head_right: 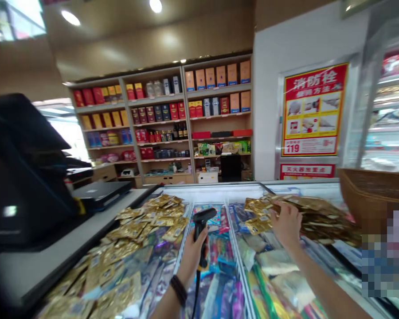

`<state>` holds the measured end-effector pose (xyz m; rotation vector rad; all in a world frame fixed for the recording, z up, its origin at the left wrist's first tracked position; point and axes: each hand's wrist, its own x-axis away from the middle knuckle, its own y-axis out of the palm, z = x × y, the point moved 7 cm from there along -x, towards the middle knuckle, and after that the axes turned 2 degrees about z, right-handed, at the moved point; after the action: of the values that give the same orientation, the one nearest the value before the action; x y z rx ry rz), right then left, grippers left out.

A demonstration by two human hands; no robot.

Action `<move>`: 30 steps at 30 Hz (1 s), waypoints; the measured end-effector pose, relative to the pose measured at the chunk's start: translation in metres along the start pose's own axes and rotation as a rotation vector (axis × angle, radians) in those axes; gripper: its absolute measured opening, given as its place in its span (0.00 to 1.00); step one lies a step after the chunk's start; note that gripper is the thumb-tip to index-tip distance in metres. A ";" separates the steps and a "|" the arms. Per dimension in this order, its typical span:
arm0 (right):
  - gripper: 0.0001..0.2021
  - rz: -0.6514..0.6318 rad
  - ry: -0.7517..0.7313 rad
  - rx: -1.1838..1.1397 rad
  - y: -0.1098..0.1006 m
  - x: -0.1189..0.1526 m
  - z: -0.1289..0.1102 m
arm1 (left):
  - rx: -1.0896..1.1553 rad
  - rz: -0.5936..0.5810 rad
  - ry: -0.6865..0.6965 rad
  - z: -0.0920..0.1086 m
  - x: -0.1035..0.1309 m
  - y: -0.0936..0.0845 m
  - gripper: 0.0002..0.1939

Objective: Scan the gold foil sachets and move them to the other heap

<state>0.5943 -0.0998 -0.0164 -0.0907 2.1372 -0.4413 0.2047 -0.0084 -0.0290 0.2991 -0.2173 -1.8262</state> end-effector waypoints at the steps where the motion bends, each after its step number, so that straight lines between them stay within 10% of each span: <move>1: 0.21 -0.025 -0.001 -0.054 0.017 0.013 -0.014 | -0.001 0.034 0.021 0.008 0.000 -0.014 0.43; 8: 0.27 -0.484 0.013 -0.477 0.131 0.115 -0.168 | -0.078 0.260 0.166 0.071 0.007 -0.144 0.43; 16: 0.26 -0.786 -0.249 -0.463 0.174 0.193 -0.331 | -0.231 0.534 0.256 0.119 0.016 -0.261 0.33; 23: 0.17 -0.902 -0.485 -0.230 0.180 0.214 -0.366 | -0.195 0.608 0.254 0.097 0.012 -0.292 0.34; 30: 0.17 -0.884 -0.358 -0.123 0.199 0.193 -0.354 | -0.202 0.579 0.210 0.087 0.008 -0.286 0.30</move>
<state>0.2163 0.1401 -0.0558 -1.1225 1.6730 -0.7251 -0.0862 0.0607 -0.0338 0.2513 0.0301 -1.2221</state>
